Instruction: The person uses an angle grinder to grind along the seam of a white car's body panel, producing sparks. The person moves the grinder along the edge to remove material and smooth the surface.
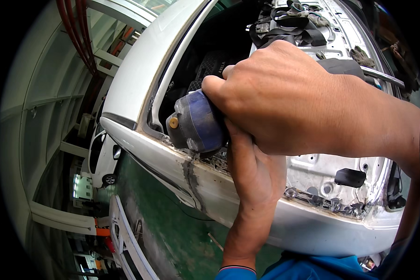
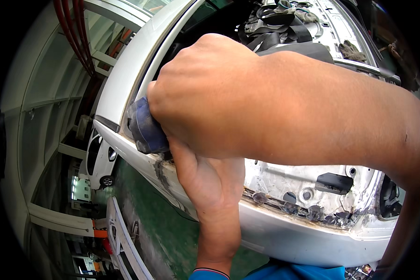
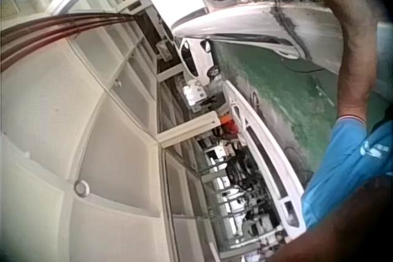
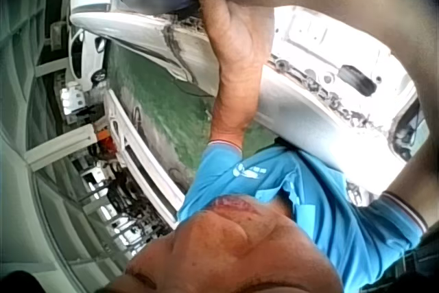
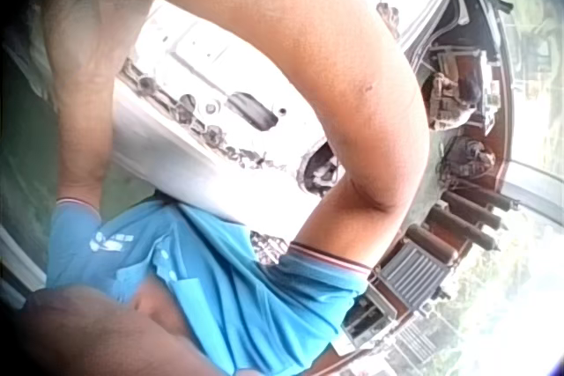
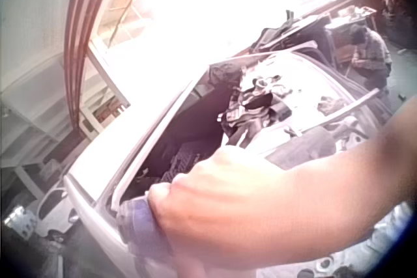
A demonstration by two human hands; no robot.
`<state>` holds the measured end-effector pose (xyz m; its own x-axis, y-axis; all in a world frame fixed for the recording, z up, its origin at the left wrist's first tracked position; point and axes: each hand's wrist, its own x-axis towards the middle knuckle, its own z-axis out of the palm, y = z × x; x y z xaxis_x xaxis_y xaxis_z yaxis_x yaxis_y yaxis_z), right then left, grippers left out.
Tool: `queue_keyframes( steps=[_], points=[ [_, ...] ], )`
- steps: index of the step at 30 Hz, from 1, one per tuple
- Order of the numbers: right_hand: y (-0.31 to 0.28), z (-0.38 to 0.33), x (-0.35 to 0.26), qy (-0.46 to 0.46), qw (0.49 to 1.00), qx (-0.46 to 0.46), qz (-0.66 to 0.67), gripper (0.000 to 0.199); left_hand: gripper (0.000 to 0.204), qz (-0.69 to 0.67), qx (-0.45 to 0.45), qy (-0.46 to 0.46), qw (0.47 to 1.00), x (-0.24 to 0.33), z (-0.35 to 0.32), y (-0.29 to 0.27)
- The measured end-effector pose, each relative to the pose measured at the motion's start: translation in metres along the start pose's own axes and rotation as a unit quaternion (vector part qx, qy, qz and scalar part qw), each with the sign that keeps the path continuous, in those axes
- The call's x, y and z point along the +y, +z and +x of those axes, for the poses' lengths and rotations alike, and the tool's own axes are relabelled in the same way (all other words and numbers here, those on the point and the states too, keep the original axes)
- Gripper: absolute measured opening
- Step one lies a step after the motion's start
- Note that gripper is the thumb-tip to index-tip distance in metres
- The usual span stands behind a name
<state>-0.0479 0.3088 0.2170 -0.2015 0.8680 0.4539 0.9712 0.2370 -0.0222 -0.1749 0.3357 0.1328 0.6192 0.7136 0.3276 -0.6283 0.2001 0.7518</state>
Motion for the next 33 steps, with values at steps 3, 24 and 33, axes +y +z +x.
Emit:
queue_keyframes(
  steps=[3, 24, 33],
  points=[
    [0.007, -0.005, 0.002, -0.002, 1.000, -0.007, -0.003, 0.028, 0.068, -0.004, -0.005, 0.003, 1.000, -0.001, 0.001, 0.000],
    [0.005, -0.048, -0.021, 0.073, 0.992, 0.089, -0.053, 0.053, 0.074, 0.049, 0.008, -0.036, 0.998, -0.006, 0.001, 0.002],
    [0.017, -0.048, -0.011, 0.086, 0.994, 0.070, -0.005, 0.073, 0.076, 0.071, 0.017, -0.042, 0.996, -0.008, -0.001, 0.003]
  ],
)
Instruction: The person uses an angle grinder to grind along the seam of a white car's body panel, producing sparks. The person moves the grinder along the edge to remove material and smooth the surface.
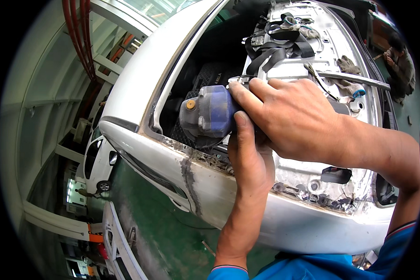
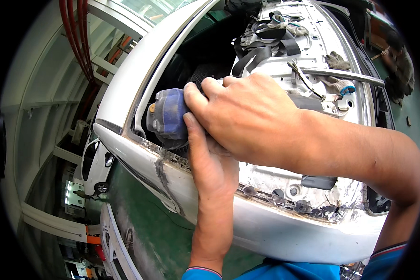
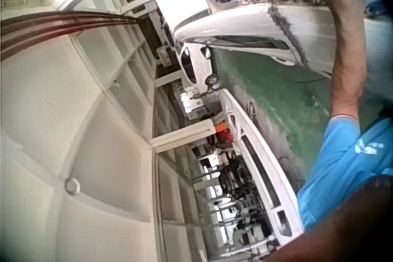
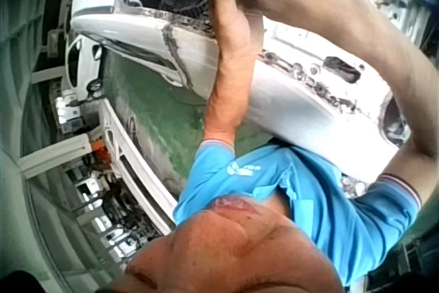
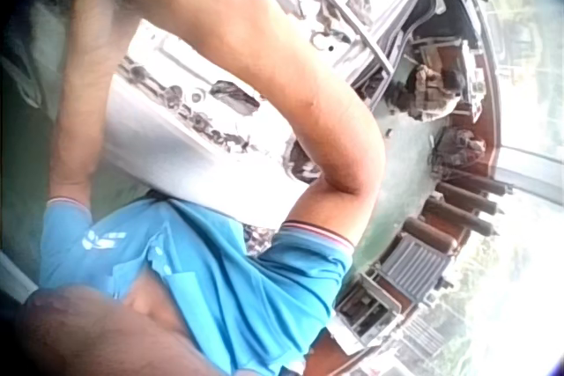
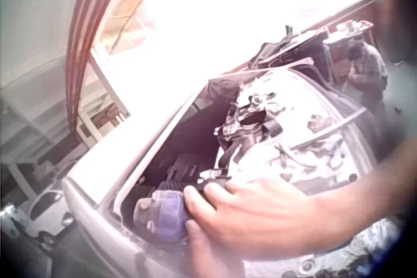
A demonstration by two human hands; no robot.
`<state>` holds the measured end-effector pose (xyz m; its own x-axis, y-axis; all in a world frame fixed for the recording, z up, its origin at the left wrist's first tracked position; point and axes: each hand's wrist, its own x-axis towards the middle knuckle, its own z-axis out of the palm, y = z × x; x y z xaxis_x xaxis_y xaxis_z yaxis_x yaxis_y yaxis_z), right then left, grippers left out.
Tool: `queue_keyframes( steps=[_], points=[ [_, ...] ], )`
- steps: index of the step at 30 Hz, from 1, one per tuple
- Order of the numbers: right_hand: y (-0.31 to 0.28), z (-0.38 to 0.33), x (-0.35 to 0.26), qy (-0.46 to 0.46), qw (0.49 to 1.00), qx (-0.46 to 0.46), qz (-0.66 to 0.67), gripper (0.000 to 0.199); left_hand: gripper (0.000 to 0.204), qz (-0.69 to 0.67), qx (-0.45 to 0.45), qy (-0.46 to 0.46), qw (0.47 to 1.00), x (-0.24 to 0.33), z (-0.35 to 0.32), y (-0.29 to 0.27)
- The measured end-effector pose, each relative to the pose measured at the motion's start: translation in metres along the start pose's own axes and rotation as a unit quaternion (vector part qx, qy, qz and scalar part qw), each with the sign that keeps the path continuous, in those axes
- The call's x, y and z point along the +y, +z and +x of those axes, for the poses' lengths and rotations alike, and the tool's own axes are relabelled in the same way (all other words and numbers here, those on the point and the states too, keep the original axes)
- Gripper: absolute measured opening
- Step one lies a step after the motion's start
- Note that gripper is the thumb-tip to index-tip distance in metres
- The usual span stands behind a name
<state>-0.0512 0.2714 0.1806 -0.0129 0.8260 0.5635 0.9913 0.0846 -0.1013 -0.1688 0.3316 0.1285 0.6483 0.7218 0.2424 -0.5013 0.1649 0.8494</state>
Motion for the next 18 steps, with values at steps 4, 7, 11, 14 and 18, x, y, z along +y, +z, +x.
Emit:
queue_keyframes(
  steps=[4, 7, 11, 14, 18],
  points=[
    [0.006, 0.002, 0.005, 0.006, 0.999, -0.009, 0.030, 0.069, 0.075, 0.031, 0.000, -0.009, 0.999, 0.002, 0.000, 0.001],
    [0.011, 0.006, 0.011, 0.005, 0.998, -0.013, 0.056, 0.061, 0.072, 0.045, 0.013, -0.004, 0.999, -0.001, 0.002, 0.001],
    [0.010, 0.020, 0.016, -0.012, 0.994, -0.041, 0.101, 0.048, 0.067, 0.008, 0.025, 0.003, 1.000, -0.001, 0.005, 0.000],
    [0.014, 0.037, 0.014, -0.003, 0.992, -0.046, 0.119, 0.035, 0.061, -0.020, 0.039, 0.022, 0.999, -0.005, 0.010, -0.007],
    [0.018, 0.051, 0.018, -0.041, 0.990, -0.040, 0.125, 0.027, 0.055, -0.044, 0.064, 0.040, 0.996, 0.000, 0.018, -0.004]
  ],
)
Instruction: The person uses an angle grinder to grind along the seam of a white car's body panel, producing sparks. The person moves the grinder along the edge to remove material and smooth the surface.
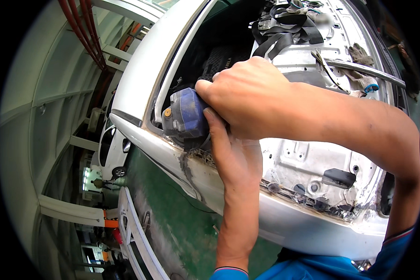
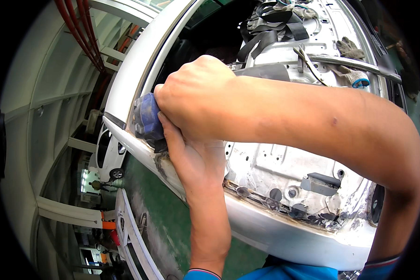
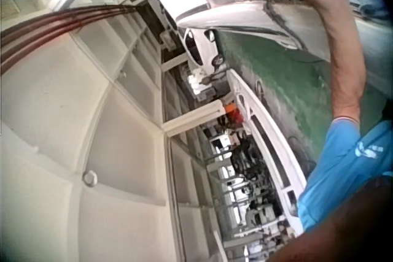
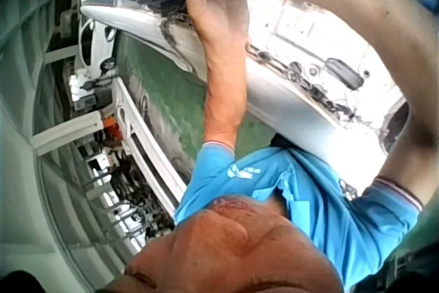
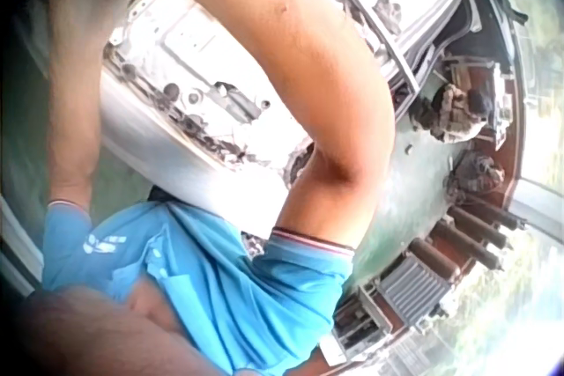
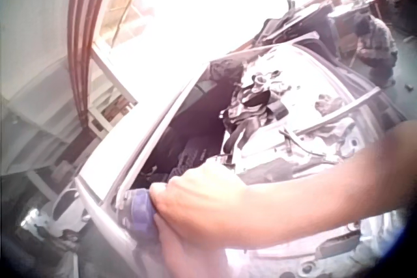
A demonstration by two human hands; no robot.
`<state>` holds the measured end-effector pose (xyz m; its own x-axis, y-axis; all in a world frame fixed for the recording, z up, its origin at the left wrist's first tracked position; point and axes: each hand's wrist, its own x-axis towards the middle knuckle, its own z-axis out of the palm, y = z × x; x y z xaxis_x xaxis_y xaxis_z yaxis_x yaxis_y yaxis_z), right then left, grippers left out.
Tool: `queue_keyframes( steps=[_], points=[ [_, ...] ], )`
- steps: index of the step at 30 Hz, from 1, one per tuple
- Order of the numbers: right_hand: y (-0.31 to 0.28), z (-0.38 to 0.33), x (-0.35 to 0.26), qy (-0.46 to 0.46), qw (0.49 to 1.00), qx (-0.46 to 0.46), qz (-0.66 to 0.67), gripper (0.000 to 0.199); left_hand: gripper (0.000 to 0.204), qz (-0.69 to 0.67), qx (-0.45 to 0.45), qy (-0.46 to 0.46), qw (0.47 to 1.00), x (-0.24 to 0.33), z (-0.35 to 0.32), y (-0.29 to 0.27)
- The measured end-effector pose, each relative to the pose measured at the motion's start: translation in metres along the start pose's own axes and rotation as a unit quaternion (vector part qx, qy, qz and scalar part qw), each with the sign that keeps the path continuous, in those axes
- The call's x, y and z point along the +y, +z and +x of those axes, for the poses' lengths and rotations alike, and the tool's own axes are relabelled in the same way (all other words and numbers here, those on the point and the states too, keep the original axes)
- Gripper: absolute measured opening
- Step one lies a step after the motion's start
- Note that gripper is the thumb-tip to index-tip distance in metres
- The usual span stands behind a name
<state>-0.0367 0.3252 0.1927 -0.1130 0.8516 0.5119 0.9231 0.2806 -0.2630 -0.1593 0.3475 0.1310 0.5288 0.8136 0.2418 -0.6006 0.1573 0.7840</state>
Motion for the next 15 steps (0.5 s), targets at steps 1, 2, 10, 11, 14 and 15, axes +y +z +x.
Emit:
queue_keyframes(
  steps=[1, 2, 10, 11, 14, 15],
  points=[
    [-0.002, 0.003, 0.002, -0.007, 1.000, -0.011, 0.000, 0.026, 0.055, -0.011, 0.004, -0.005, 1.000, 0.000, 0.002, 0.002],
    [-0.003, 0.005, 0.004, -0.020, 1.000, -0.012, -0.007, 0.025, 0.054, -0.021, 0.009, -0.010, 1.000, 0.000, 0.004, 0.004],
    [-0.016, 0.019, 0.005, -0.093, 0.993, -0.051, -0.056, 0.024, 0.057, -0.043, 0.031, 0.062, 0.997, -0.007, 0.006, 0.018],
    [-0.018, 0.021, 0.002, -0.103, 0.992, -0.044, -0.061, 0.024, 0.059, -0.043, 0.025, 0.071, 0.996, -0.007, 0.006, 0.018],
    [-0.026, 0.025, -0.007, -0.089, 0.991, -0.075, -0.072, 0.022, 0.060, -0.046, 0.021, 0.085, 0.995, -0.006, 0.007, 0.015],
    [-0.026, 0.026, -0.008, -0.090, 0.990, -0.078, -0.079, 0.021, 0.059, -0.048, 0.022, 0.088, 0.995, -0.006, 0.007, 0.013]
  ],
)
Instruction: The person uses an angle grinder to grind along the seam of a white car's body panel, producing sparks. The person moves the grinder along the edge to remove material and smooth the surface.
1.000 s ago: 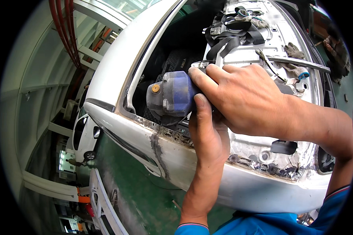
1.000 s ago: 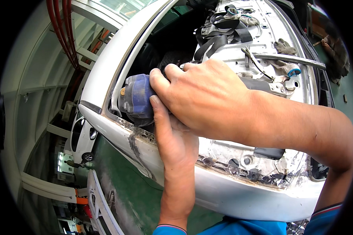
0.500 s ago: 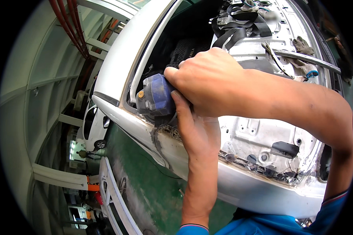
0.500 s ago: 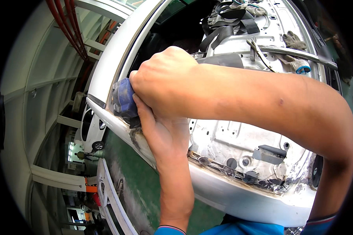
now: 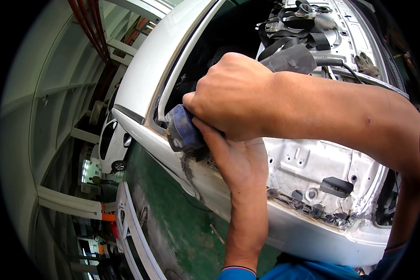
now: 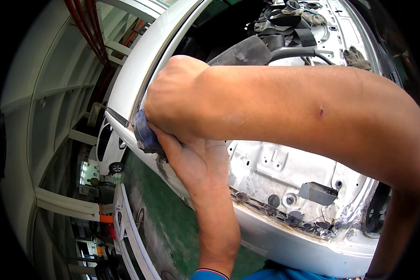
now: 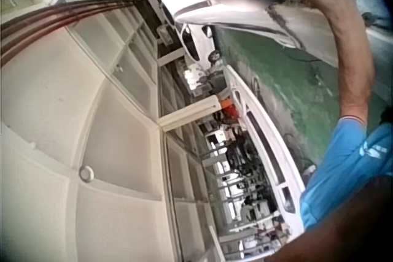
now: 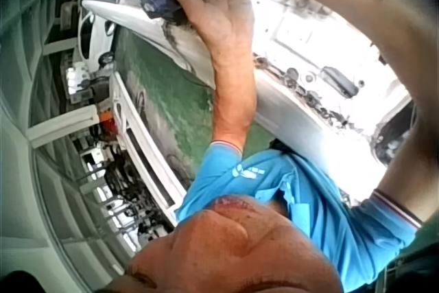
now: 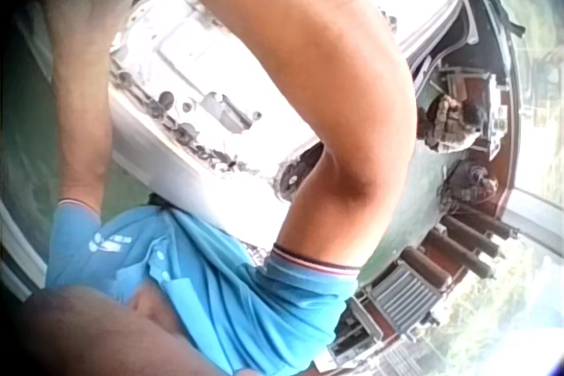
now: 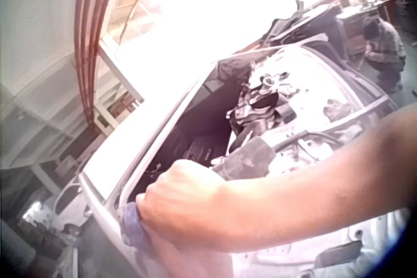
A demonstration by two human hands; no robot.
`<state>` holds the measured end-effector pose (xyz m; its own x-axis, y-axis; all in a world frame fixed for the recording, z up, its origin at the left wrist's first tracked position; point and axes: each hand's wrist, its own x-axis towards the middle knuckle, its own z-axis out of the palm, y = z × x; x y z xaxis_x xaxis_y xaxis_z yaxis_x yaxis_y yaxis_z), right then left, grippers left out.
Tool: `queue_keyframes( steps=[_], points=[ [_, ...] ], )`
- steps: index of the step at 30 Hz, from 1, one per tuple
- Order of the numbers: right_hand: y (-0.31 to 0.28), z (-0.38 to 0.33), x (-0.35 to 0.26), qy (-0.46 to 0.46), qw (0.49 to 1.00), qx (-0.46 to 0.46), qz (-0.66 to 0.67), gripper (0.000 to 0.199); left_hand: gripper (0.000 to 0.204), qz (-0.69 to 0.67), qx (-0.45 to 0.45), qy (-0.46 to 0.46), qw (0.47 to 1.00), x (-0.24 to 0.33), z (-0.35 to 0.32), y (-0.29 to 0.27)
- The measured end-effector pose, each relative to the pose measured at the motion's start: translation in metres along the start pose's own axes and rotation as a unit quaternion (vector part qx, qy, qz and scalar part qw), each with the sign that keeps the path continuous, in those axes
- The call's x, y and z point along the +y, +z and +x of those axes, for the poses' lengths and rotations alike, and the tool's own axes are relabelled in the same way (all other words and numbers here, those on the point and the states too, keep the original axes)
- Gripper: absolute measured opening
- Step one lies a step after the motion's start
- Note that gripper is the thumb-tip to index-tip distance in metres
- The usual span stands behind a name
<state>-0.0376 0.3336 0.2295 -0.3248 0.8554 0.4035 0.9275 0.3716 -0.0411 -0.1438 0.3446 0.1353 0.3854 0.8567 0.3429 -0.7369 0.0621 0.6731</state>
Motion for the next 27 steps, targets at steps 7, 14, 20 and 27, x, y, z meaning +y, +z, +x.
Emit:
queue_keyframes(
  steps=[7, 14, 20, 27],
  points=[
    [0.001, 0.008, -0.005, -0.014, 0.999, -0.011, -0.030, 0.020, 0.057, -0.019, 0.007, 0.011, 1.000, 0.001, -0.001, -0.004],
    [0.003, 0.016, -0.004, -0.038, 0.999, -0.004, -0.038, 0.021, 0.054, -0.041, 0.028, 0.005, 0.999, 0.004, 0.003, -0.005],
    [0.001, 0.016, -0.009, -0.055, 0.996, 0.011, -0.067, 0.018, 0.041, -0.076, 0.020, 0.039, 0.996, 0.001, 0.003, -0.012],
    [-0.020, 0.006, -0.017, -0.086, 0.994, 0.023, -0.068, 0.013, 0.048, -0.033, -0.005, 0.052, 0.998, 0.001, -0.001, -0.038]
  ],
)
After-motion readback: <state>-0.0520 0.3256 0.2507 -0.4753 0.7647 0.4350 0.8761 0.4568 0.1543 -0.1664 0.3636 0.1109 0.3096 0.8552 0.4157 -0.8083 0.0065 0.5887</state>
